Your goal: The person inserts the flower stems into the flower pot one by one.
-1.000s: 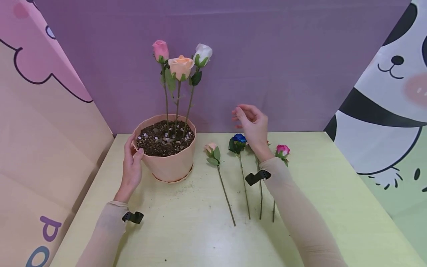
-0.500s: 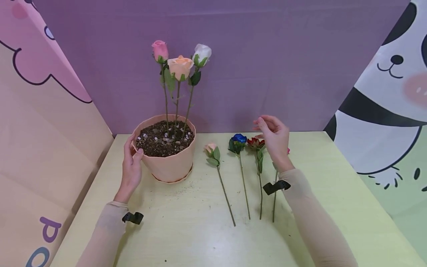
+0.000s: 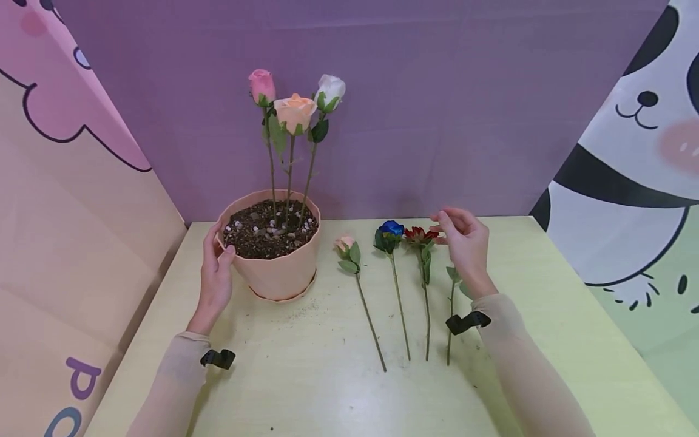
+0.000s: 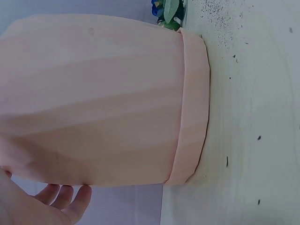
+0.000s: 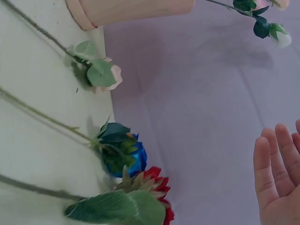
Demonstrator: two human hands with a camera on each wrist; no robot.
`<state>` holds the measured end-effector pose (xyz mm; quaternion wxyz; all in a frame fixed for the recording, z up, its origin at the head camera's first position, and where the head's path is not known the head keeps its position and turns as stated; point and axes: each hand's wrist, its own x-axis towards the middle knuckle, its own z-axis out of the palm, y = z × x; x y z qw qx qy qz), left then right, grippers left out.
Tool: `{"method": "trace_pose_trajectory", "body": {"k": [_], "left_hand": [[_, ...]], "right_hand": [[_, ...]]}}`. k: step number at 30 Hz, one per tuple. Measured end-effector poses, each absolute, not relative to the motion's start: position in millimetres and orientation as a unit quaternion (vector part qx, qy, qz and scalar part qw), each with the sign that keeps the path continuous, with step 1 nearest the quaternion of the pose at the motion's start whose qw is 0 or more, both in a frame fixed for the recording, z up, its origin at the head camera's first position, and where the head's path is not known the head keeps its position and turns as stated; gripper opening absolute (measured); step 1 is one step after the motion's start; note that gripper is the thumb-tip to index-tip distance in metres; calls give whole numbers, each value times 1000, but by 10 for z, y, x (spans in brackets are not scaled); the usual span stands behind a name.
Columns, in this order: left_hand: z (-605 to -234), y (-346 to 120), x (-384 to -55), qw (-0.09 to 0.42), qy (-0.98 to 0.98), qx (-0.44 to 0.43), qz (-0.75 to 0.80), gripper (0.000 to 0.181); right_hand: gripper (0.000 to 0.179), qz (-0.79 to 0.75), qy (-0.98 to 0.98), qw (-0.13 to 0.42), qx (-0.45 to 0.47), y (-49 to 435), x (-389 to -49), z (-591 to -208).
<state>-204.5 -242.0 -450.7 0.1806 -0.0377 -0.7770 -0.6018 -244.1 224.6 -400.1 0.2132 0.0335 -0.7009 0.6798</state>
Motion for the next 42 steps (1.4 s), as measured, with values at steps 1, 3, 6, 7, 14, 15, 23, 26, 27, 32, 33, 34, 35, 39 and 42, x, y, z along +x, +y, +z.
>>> {"method": "trace_pose_trajectory", "body": {"k": [1, 3, 6, 7, 14, 15, 23, 26, 27, 32, 33, 34, 35, 39, 42], "left_hand": [[-4508, -2418, -2041, 180, -777, -37, -602, 62], [-4513, -2414, -2035, 178, -777, -37, -603, 62], [-4518, -2409, -2032, 179, -775, -38, -605, 62], [-4518, -2408, -2033, 180, -774, -39, -605, 62], [-4516, -2415, -2058, 183, -774, -41, -605, 62], [-4516, -2415, -2059, 182, -774, -40, -605, 62], [-4519, -2412, -2048, 181, -778, -38, -600, 61], [-4514, -2410, -2052, 180, -778, -38, -601, 62], [-4513, -2409, -2055, 180, -778, -37, -601, 62], [-4510, -2410, -2071, 183, -774, -40, -605, 62], [-4510, -2411, -2072, 183, -774, -40, -605, 62], [-4511, -2412, -2074, 183, -773, -41, -606, 62], [-4513, -2412, -2074, 183, -773, -41, -607, 62], [-4519, -2413, -2069, 182, -772, -38, -608, 62], [-4522, -2413, -2064, 181, -773, -38, -607, 62]], "right_hand": [[17, 679, -702, 212, 31, 2258, -2432, -4025], [16, 681, -702, 207, 25, 2283, -2412, -4074], [14, 682, -702, 204, 18, 2325, -2390, -4151], [14, 681, -703, 205, 15, 2339, -2386, -4175], [13, 680, -704, 205, 4, 2445, -2366, -4287], [12, 678, -707, 202, 1, 2466, -2360, -4307], [14, 653, -740, 160, -35, 2626, -2273, -4495], [17, 640, -755, 141, -42, 2675, -2252, -4557], [20, 633, -761, 135, -43, 2687, -2244, -4576], [36, 601, -791, 102, -48, 2762, -2214, -4655], [40, 594, -797, 95, -51, 2779, -2205, -4669], [43, 587, -803, 88, -54, 2798, -2196, -4682], [45, 580, -809, 81, -56, 2815, -2185, -4696], [48, 559, -825, 53, -68, 2885, -2141, -4753], [47, 549, -831, 36, -75, 2929, -2121, -4802]]}}
